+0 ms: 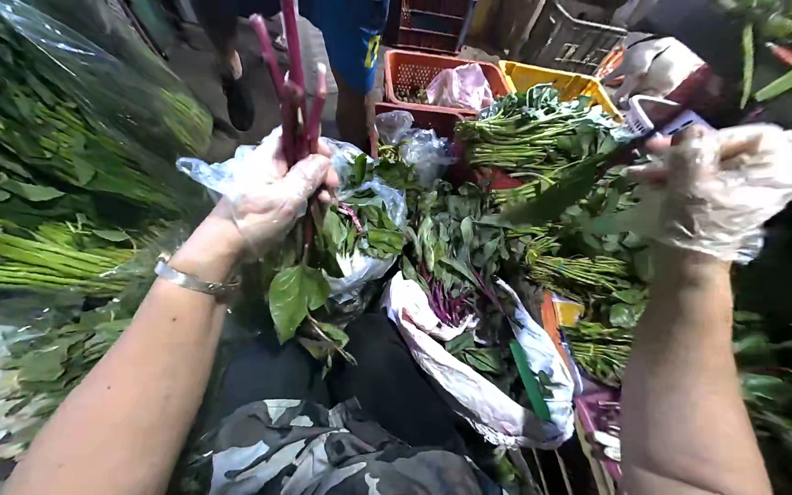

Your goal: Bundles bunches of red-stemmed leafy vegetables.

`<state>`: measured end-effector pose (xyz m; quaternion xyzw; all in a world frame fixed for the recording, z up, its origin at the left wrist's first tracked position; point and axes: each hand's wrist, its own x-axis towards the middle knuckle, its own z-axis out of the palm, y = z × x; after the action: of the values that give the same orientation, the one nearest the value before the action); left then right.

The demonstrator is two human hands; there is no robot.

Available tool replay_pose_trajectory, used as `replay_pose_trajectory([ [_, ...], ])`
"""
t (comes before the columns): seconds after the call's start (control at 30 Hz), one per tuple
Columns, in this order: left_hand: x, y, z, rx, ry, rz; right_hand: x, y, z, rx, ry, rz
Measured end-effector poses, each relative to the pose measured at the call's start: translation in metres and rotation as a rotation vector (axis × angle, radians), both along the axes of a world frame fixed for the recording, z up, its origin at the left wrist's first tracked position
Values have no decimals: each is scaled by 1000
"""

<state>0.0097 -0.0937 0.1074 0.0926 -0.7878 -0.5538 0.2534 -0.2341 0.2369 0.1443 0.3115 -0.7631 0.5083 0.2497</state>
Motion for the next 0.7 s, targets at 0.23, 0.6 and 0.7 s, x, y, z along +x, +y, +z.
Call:
replay_pose_trajectory([
  [0.23, -41, 12, 5, 82, -8, -112, -16, -67, -14, 502, -209, 234],
  [0.6, -7, -35, -28, 497, 206, -206, 22, -120, -168, 1445, -244, 312],
  [0.7, 9, -38, -28, 531, 228, -165, 20, -119, -163, 1430, -249, 268],
])
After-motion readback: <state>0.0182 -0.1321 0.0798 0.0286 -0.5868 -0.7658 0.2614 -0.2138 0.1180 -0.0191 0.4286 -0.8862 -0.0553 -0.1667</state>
